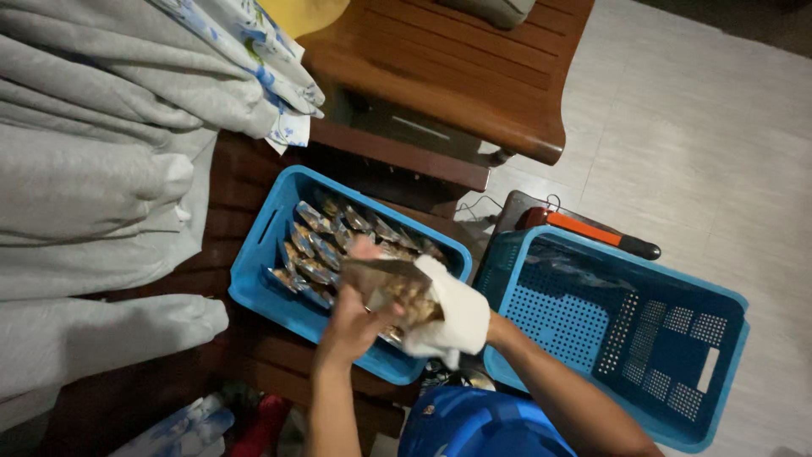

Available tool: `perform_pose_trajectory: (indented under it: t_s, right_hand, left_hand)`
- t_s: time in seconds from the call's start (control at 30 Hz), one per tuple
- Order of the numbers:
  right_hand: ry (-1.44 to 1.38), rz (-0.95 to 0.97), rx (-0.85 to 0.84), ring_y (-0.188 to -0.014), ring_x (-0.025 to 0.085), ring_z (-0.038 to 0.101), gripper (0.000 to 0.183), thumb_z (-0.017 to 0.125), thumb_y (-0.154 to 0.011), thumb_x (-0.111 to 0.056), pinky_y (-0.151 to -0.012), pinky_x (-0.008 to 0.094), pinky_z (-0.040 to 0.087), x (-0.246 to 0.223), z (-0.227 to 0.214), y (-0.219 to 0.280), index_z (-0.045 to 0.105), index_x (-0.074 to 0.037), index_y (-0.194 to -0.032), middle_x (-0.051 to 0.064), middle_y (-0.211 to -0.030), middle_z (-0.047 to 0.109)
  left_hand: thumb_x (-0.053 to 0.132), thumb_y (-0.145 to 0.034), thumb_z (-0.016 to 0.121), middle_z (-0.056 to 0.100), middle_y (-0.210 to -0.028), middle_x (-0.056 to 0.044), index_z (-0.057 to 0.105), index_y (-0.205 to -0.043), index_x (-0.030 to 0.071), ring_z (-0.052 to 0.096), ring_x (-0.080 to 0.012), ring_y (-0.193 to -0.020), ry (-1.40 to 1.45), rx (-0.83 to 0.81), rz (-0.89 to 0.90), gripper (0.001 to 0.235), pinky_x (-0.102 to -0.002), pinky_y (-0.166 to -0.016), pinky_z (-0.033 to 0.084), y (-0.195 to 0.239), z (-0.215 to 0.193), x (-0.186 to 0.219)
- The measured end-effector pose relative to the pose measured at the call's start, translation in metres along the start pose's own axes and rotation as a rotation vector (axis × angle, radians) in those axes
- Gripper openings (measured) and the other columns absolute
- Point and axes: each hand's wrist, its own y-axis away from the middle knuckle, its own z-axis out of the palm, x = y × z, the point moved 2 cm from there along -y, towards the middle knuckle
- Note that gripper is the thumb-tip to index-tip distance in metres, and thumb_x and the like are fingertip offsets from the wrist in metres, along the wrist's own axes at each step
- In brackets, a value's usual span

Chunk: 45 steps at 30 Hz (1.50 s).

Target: The person seals clear plastic pouches containing nuts using a heat sealer, moves the sealed pouches into a blue crate, and then cleans the workspace with a white cloth.

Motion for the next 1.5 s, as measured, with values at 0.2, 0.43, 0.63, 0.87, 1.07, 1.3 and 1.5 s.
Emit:
perform_pose_trajectory:
  t_s: [0.2,0.43,0.63,0.87,1.07,1.3,1.5]
  right_hand:
    - [0.142,0.129,-0.175,-0.091,0.016,0.072,0.044,0.082,-0.075,-0.018,-0.08,0.03,0.057,0.005,-0.009,0.007,0.07,-0.01,-0.116,0.003,-0.098,0.075]
    - [0.153,-0.303,0.321,-0.099,0.034,0.058,0.084,0.087,-0.064,-0.037,-0.088,0.042,0.051,-0.047,-0.037,0.015,0.056,0.006,-0.13,0.017,-0.108,0.054]
    - [0.445,-0.532,0.278,-0.086,0.031,0.066,0.04,0.066,-0.081,-0.015,-0.079,0.041,0.052,-0.045,-0.048,0.02,0.073,-0.014,-0.12,0.008,-0.102,0.074]
    - [0.615,-0.521,0.23,-0.075,0.02,0.071,0.009,0.069,-0.078,-0.019,-0.063,0.031,0.054,-0.013,-0.038,0.041,0.07,-0.017,-0.087,0.005,-0.103,0.077]
    - [0.061,0.051,0.184,-0.071,0.012,0.071,0.022,0.07,-0.089,-0.016,-0.064,0.027,0.059,0.024,-0.053,0.052,0.076,-0.003,-0.105,0.007,-0.086,0.078]
    - [-0.573,0.385,0.206,-0.071,0.012,0.071,0.026,0.067,-0.09,-0.01,-0.063,0.029,0.058,0.031,-0.054,0.056,0.076,0.003,-0.111,0.008,-0.086,0.078]
    - [-0.36,0.243,0.295,-0.075,0.009,0.066,0.03,0.063,-0.087,-0.003,-0.066,0.026,0.056,0.013,-0.061,0.065,0.076,0.003,-0.114,0.008,-0.089,0.077]
  left_hand:
    - [0.041,-0.079,0.088,0.079,-0.096,-0.005,0.073,-0.11,0.002,0.076,-0.0165,-0.082,0.029,0.028,-0.189,0.052,-0.032,-0.075,0.064,-0.001,0.008,-0.02]
    - [0.043,-0.07,0.089,0.079,-0.091,-0.013,0.069,-0.113,0.009,0.075,-0.0308,-0.081,-1.038,-0.132,-0.273,0.059,-0.044,-0.068,0.058,0.017,0.02,-0.03]
    - [0.046,-0.07,0.09,0.077,-0.09,-0.011,0.067,-0.108,0.013,0.076,-0.0303,-0.083,-0.942,-0.099,-0.177,0.056,-0.044,-0.071,0.058,0.029,0.041,-0.024]
    - [0.043,-0.068,0.087,0.077,-0.093,-0.009,0.064,-0.126,0.013,0.075,-0.0285,-0.081,-0.896,-0.259,-0.245,0.069,-0.043,-0.072,0.059,0.018,0.06,-0.03]
    - [0.044,-0.066,0.093,0.078,-0.095,-0.009,0.064,-0.118,0.008,0.077,-0.0217,-0.081,-0.709,-0.135,-0.319,0.069,-0.037,-0.075,0.062,0.022,0.046,-0.066]
    - [0.035,-0.089,0.082,0.063,-0.118,-0.017,0.056,-0.125,0.001,0.064,-0.0248,-0.102,-0.134,0.294,0.071,0.056,-0.035,-0.085,0.056,0.028,0.064,-0.066]
    - [0.024,-0.094,0.072,0.059,-0.139,-0.017,0.064,-0.099,0.003,0.066,-0.0154,-0.089,-0.079,0.184,0.117,0.023,-0.031,-0.078,0.056,0.014,0.081,-0.04]
